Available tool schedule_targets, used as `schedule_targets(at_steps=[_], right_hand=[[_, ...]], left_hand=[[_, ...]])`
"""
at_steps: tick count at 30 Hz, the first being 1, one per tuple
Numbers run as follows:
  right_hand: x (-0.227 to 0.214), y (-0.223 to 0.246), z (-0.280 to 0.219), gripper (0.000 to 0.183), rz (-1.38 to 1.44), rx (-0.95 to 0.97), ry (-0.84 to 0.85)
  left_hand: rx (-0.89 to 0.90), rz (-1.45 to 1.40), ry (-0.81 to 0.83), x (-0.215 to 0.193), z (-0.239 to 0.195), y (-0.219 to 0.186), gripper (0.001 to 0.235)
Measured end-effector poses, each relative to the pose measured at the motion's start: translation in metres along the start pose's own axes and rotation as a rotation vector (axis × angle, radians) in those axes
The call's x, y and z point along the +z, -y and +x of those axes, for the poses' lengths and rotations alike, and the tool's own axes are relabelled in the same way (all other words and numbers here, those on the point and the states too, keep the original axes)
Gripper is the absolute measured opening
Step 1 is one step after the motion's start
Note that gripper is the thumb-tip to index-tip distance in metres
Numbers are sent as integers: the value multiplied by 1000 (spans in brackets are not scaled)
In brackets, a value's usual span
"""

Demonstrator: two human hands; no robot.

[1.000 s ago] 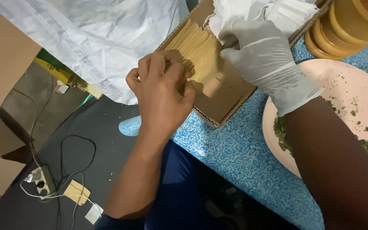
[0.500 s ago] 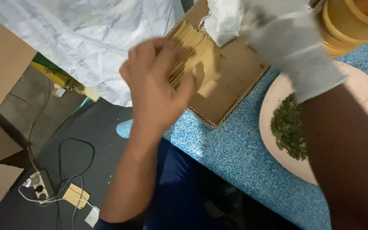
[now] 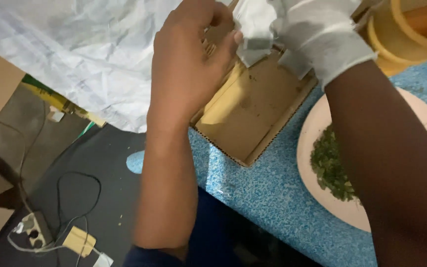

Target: Filling small paper pouches with loose tea leaves, weighing them on a digital scale, and sealing them with a heat sealer.

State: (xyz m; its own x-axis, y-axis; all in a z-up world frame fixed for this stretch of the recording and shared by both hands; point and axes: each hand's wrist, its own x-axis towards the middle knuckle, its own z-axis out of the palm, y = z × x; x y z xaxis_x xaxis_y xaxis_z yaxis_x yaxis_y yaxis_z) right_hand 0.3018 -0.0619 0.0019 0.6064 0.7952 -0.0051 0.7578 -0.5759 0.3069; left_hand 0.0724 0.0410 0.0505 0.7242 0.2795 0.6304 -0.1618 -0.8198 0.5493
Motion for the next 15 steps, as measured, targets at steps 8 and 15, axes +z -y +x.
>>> schedule_targets(at_steps=[8, 15], right_hand=[[23, 8, 29, 33, 170, 165, 263], [81, -16, 60, 24, 282, 188, 91]], left_hand=[[-128, 64, 55, -2, -2, 8, 14], [-40, -52, -1, -7, -2, 9, 8]])
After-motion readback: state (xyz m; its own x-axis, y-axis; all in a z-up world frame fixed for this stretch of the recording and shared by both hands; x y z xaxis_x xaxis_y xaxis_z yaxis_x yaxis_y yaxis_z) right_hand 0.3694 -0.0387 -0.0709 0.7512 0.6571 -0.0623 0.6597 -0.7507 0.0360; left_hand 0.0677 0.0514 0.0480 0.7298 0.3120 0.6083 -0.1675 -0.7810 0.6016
